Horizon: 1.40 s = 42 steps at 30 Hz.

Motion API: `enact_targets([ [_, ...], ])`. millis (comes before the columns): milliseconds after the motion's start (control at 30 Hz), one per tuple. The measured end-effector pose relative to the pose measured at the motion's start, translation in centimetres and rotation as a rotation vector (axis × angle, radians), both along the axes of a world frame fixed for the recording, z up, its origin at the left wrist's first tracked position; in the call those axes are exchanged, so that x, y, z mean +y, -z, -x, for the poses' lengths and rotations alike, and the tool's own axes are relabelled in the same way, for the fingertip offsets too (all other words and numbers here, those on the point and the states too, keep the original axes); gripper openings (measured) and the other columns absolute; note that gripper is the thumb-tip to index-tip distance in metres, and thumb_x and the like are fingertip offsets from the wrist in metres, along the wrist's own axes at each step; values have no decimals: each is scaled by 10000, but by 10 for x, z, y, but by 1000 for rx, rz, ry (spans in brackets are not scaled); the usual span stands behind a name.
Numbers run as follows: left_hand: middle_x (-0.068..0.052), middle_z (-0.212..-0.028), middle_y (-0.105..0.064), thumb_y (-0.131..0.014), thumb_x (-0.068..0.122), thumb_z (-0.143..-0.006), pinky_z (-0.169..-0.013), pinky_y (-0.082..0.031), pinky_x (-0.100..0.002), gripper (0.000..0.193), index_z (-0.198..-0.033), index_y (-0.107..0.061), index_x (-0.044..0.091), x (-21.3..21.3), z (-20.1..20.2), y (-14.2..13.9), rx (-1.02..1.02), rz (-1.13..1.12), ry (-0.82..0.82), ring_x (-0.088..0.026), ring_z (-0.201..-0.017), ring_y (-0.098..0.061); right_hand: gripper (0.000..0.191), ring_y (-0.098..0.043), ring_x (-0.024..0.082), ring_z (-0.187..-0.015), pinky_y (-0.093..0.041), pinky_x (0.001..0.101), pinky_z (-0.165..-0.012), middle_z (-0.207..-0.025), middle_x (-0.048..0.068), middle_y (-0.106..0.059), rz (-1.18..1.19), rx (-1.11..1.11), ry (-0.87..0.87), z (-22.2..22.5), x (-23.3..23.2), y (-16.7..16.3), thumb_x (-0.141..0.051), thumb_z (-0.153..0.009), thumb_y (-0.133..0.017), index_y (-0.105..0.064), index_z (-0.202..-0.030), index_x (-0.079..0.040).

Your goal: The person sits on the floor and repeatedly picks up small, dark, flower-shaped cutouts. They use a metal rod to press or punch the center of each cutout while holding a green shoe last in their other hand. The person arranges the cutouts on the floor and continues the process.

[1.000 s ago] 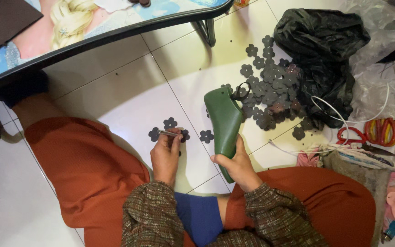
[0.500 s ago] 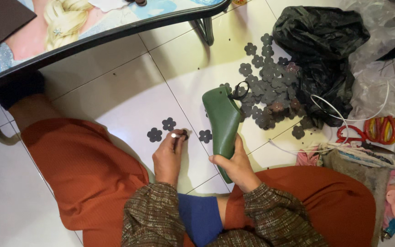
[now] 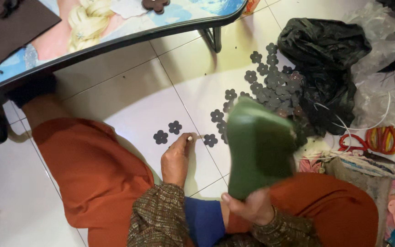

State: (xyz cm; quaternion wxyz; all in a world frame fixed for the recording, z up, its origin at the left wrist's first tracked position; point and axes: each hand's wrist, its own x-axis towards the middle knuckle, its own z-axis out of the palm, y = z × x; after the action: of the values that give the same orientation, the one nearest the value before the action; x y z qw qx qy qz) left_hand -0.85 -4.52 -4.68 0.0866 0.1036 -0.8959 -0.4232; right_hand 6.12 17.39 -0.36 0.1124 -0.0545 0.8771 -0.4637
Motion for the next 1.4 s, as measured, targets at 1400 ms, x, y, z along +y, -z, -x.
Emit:
enact_targets([
  [1400,-73,-1018,-768,-676,62,-971,-836,-578,-255,180,-1131,-706,-14,-38,0,42,99,-663,-524,-111,-925,-713,714,-581,195,-1056,-503,329,-906,-1168,107,-603,332,-399,302,50,-34,29,-237,-800,-743,-429,-1401,-11],
])
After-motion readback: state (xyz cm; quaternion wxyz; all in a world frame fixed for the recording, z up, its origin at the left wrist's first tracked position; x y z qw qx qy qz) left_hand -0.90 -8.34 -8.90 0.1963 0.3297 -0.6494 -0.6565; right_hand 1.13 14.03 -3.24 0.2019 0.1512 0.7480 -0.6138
